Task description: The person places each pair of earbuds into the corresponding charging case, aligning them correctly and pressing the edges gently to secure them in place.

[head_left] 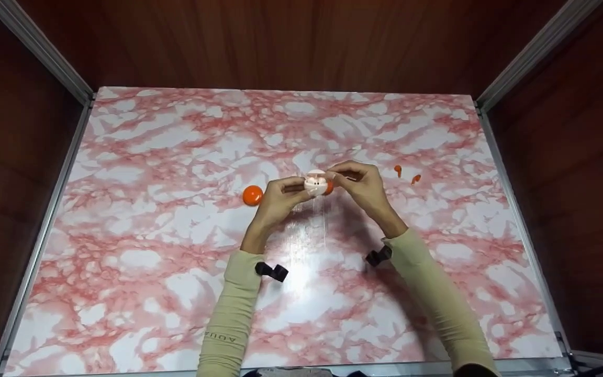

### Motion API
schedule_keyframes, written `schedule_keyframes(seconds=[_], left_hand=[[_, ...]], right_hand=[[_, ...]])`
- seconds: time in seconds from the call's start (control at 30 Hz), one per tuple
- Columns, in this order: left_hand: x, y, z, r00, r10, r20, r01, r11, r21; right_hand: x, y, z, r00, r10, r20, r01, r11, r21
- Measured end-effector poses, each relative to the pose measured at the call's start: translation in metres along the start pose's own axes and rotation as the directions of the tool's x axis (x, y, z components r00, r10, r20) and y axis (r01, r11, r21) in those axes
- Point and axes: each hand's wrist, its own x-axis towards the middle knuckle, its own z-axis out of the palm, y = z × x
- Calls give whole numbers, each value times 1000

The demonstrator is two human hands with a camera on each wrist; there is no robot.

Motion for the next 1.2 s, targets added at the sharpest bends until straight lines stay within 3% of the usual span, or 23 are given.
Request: schedule_keyframes(seconds=[0.2,0.37,0.5,0.67,0.9,1.2], left_hand=[[-1,1,1,1000,-28,-3,28,1000,-13],[-2,0,0,1000,-21,14,21,1000,9],[-2,-1,-1,999,-15,29,14,1000,27],[-2,-2,-3,999,-16,28,15,999,38],[-2,0,-4,999,-11,32,11,1000,11],[-2,-1,-5,1000,-5,28,5,1000,6]], right_hand=[[1,2,2,995,101,-20,-100,995,31],[4,3,6,963,268,36,-269,962,46],[5,4,8,945,325,49,-327,943,55],[5,2,10,949,315,20,-316,946,68],[4,3,10,974,225,25,-226,972,63],[0,4,11,989,149,20,-150,987,56]])
